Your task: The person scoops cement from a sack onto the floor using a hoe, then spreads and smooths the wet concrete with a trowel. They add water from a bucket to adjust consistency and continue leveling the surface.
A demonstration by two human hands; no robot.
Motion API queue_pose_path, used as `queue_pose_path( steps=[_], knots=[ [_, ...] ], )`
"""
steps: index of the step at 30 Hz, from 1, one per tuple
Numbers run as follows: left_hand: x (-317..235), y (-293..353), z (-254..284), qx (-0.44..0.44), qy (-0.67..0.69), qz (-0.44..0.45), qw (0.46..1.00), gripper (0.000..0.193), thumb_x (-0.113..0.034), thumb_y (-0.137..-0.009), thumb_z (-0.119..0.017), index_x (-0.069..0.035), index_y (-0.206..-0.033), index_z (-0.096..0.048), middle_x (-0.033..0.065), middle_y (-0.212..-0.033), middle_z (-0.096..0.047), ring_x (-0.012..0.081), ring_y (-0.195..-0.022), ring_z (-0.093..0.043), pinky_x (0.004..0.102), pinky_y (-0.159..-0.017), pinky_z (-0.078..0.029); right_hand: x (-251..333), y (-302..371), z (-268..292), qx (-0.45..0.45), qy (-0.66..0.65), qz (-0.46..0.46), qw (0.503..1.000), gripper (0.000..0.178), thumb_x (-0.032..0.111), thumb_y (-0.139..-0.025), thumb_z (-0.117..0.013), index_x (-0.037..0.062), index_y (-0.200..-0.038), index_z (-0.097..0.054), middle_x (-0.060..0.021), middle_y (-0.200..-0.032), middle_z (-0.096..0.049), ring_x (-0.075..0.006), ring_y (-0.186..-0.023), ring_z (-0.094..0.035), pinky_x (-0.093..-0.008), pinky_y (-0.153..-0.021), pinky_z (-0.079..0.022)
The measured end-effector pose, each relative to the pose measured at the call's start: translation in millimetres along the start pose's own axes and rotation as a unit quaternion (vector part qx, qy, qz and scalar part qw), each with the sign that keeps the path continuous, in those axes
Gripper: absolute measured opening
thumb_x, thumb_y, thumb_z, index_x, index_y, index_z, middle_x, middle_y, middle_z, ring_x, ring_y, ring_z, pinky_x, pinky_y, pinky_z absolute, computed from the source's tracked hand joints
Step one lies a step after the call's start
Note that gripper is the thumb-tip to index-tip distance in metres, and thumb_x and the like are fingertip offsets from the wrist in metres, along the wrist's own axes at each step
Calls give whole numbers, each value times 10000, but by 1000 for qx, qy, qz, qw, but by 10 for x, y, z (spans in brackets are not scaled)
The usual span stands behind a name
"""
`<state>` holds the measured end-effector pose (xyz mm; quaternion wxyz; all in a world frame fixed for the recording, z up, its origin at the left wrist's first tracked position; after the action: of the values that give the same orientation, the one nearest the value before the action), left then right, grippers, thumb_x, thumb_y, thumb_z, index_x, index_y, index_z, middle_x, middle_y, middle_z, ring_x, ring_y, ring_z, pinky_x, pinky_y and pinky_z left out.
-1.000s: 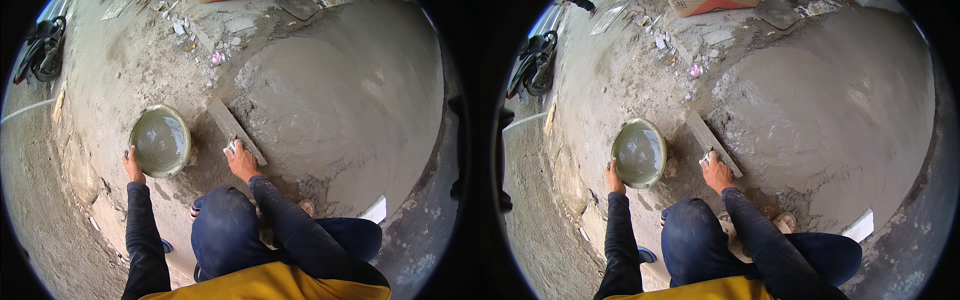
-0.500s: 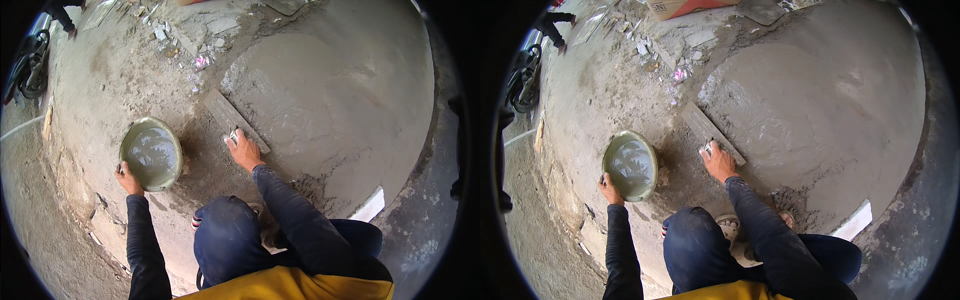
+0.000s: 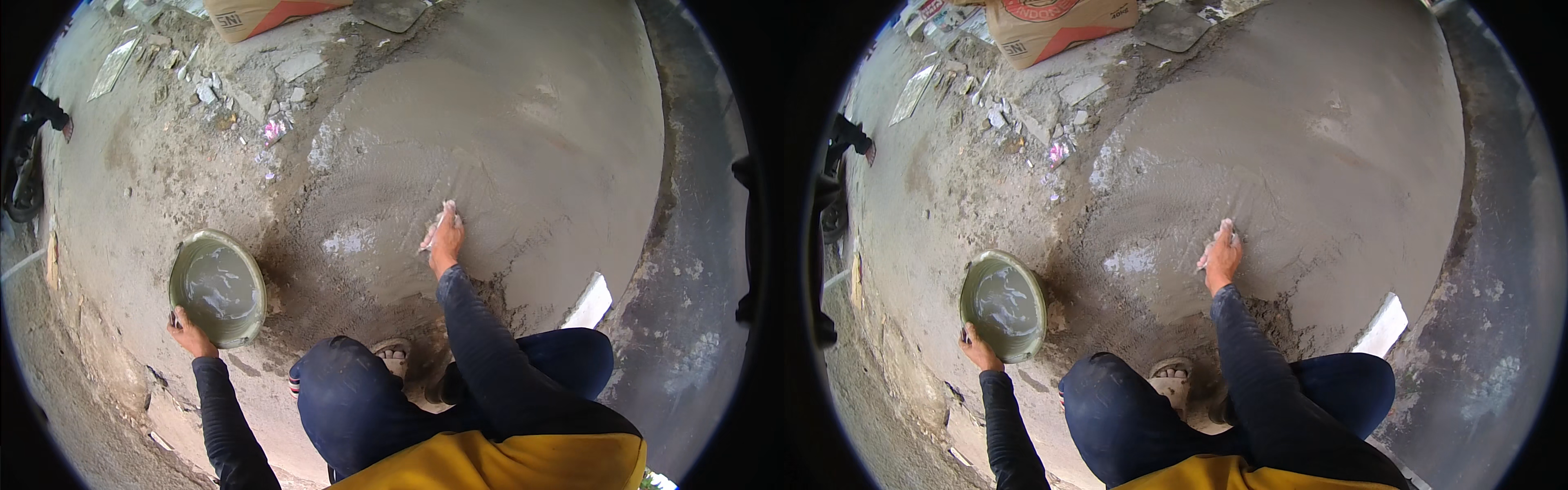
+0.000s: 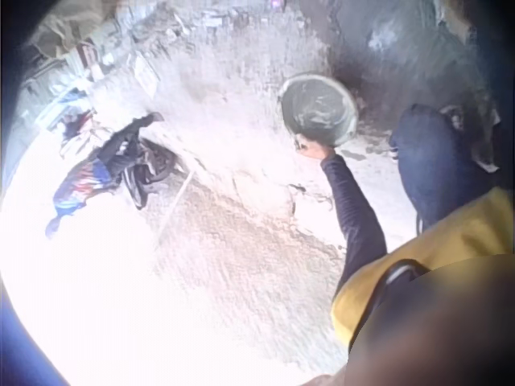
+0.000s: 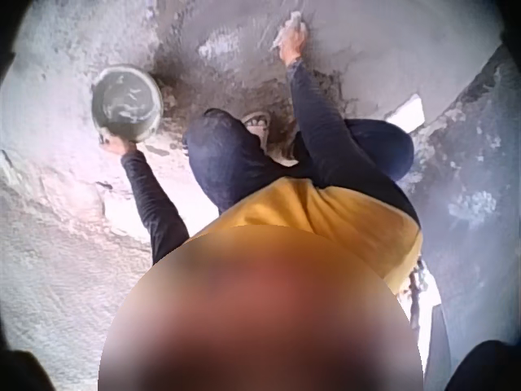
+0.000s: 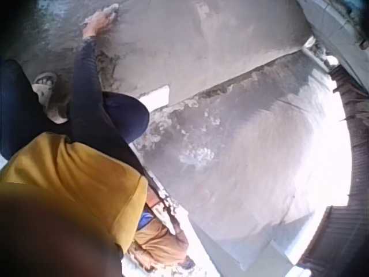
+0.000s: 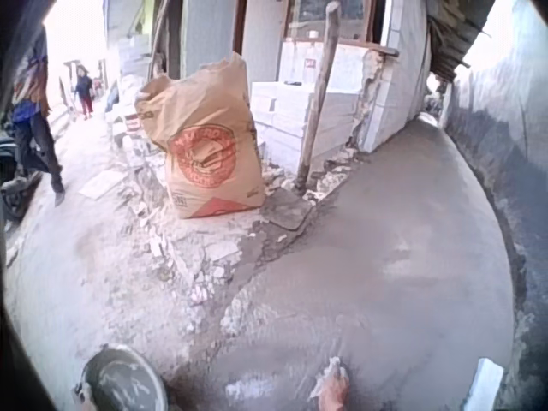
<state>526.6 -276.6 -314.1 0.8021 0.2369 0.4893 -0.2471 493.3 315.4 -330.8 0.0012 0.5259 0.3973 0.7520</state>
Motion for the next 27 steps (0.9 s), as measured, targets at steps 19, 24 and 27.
queue_pose_path(
  steps=[19, 24, 27],
  knots=[
    [-25, 17, 30, -23, -65, -20, 997, 617, -382, -1020, -623, 54, -1404, -416, 210, -1310, -567, 269, -1148, -568, 376, -975, -469, 189, -5, -1093, 126, 288, 243, 918, 673, 502, -1011, -516, -90, -1331, -504, -371, -1181, -629, -492, -1147, -614, -511, -976, -483],
    [-69, -8, 40, 4, -29, -22, 999, 593, -397, -1008, -639, 45, -1354, -446, 180, -1242, -600, 252, -1065, -606, 386, -929, -505, 119, -93, -1660, 177, 345, 226, 893, 640, 554, -989, -502, -14, -1281, -536, -338, -1198, -637, -506, -1118, -609, -536, -959, -480],
    [-60, -31, 55, 7, -39, -6, 999, 612, -416, -1001, -647, 50, -1349, -454, 193, -1252, -596, 264, -1091, -598, 392, -950, -493, 208, -418, -1053, 48, 296, 220, 928, 622, 565, -979, -519, -16, -1198, -560, -326, -1155, -656, -505, -1087, -620, -536, -941, -484]
  ],
)
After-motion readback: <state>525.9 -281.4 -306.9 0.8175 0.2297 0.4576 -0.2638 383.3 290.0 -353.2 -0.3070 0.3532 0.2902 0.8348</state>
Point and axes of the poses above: each hand's wrist, its own y-axis away from the middle knuckle, its own z-axis out of the back of the hand, x = y × z, the point moved 2 cm from there along -y, towards the middle knuckle
